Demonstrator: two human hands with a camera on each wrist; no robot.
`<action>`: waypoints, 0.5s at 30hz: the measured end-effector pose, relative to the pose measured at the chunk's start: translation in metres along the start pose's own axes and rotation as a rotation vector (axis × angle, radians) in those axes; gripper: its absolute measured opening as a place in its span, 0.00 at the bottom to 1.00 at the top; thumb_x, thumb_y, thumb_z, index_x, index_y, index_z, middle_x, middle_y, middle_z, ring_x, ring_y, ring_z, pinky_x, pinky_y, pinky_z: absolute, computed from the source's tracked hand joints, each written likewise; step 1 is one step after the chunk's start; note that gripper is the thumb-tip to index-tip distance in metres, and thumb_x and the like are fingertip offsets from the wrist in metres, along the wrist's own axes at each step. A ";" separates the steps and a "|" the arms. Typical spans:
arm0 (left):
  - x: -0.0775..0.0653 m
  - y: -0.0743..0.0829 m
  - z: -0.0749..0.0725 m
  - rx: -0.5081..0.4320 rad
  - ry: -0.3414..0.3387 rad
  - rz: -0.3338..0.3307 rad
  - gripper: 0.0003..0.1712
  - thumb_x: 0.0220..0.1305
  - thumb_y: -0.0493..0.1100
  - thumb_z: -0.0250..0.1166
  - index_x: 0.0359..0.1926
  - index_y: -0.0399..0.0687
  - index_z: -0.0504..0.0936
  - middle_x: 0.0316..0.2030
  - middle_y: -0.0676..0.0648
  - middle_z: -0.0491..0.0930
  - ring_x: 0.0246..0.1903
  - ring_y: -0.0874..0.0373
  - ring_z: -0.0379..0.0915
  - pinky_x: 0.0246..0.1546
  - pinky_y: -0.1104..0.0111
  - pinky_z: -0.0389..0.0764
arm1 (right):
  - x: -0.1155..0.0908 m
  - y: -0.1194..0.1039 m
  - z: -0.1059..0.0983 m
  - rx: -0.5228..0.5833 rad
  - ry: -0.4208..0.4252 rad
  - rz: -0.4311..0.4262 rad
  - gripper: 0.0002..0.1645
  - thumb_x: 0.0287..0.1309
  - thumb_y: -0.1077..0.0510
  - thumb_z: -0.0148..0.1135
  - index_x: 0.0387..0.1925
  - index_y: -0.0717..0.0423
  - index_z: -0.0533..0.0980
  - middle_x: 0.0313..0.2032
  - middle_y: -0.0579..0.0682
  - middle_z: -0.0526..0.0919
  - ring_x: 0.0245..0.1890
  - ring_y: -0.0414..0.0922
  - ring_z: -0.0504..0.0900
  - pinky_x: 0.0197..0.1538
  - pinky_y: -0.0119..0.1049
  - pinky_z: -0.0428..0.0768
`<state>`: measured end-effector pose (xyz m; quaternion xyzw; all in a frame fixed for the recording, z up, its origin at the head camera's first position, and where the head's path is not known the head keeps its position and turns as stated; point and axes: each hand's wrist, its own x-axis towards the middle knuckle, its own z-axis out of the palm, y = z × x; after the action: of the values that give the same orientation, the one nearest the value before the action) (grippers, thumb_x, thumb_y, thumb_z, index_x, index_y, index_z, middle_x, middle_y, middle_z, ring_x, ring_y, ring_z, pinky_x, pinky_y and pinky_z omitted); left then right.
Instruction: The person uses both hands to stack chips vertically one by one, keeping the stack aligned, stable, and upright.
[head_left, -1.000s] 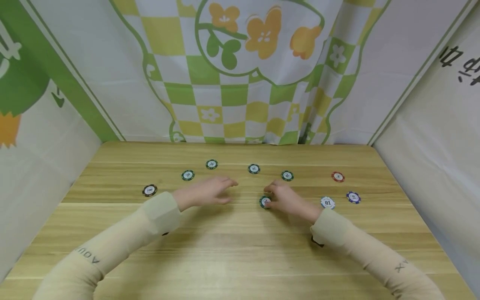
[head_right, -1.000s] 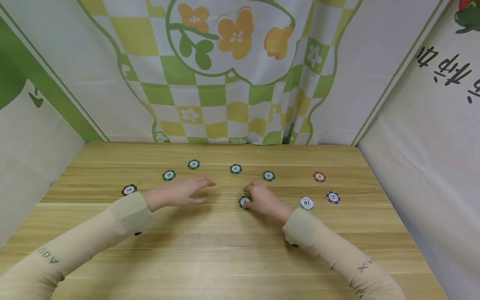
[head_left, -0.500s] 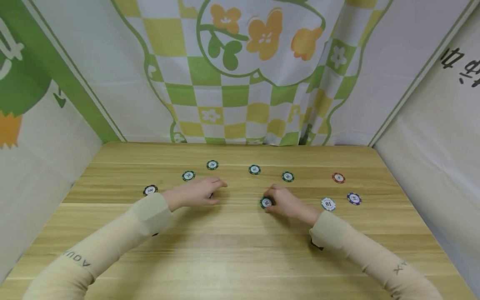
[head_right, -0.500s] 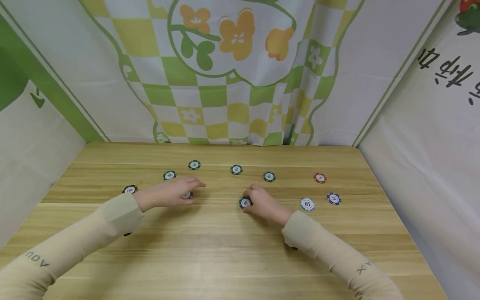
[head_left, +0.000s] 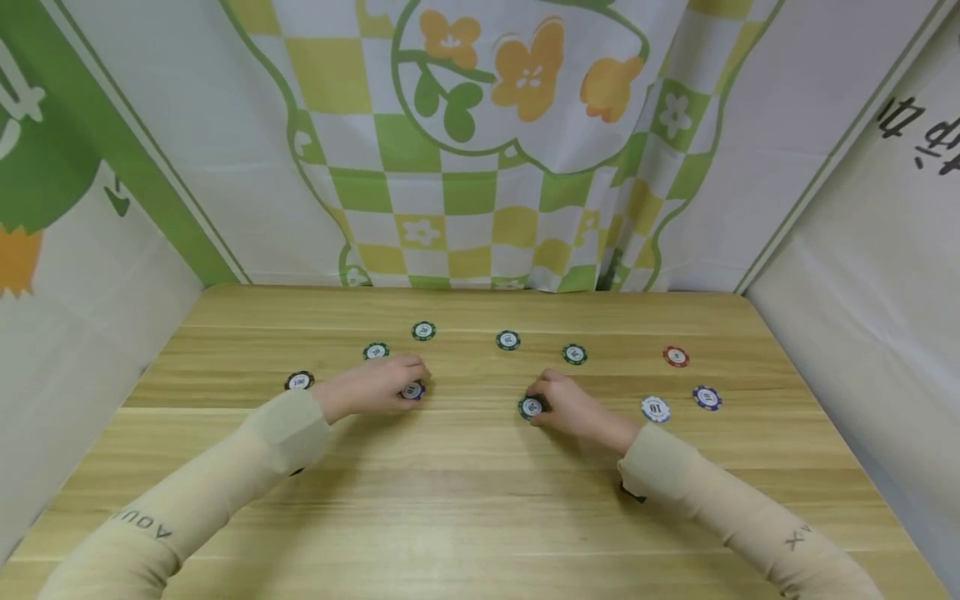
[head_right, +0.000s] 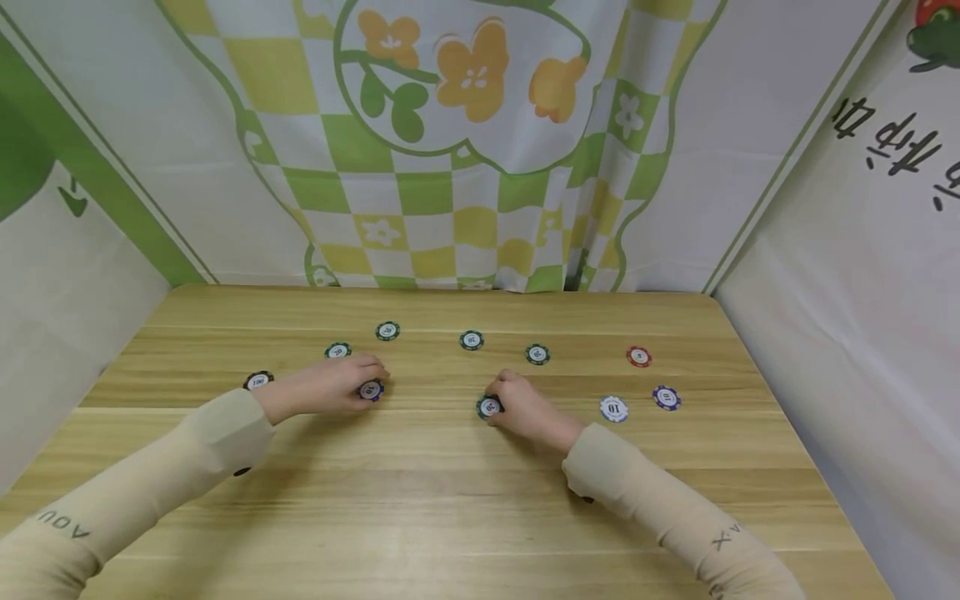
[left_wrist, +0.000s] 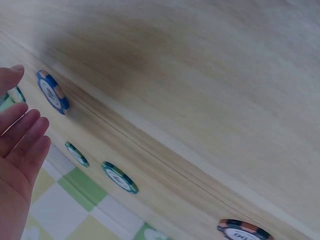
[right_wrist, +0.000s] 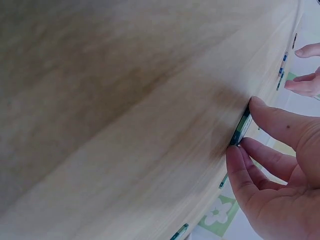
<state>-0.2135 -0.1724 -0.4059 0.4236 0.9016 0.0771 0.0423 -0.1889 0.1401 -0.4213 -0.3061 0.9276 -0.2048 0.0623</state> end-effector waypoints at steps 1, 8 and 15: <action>-0.001 -0.001 0.001 -0.003 -0.001 -0.005 0.20 0.55 0.41 0.66 0.47 0.36 0.77 0.43 0.44 0.76 0.43 0.52 0.74 0.45 0.62 0.76 | 0.000 -0.001 0.000 0.001 -0.001 0.004 0.22 0.46 0.62 0.70 0.43 0.68 0.76 0.39 0.56 0.75 0.40 0.49 0.76 0.45 0.40 0.76; -0.006 -0.006 0.002 -0.013 0.012 -0.019 0.21 0.54 0.42 0.67 0.47 0.37 0.77 0.42 0.44 0.76 0.42 0.53 0.74 0.45 0.63 0.76 | 0.001 -0.006 0.001 0.023 -0.013 0.015 0.21 0.46 0.61 0.70 0.43 0.68 0.77 0.38 0.55 0.75 0.39 0.47 0.75 0.44 0.39 0.76; -0.008 -0.006 0.003 -0.019 0.007 -0.033 0.21 0.54 0.41 0.67 0.47 0.35 0.77 0.41 0.43 0.76 0.42 0.52 0.74 0.46 0.61 0.76 | 0.001 -0.010 0.002 0.027 -0.003 -0.012 0.22 0.44 0.60 0.71 0.42 0.68 0.77 0.36 0.54 0.75 0.37 0.46 0.74 0.43 0.38 0.76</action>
<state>-0.2120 -0.1821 -0.4095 0.4081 0.9078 0.0866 0.0443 -0.1836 0.1315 -0.4193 -0.3112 0.9227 -0.2174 0.0666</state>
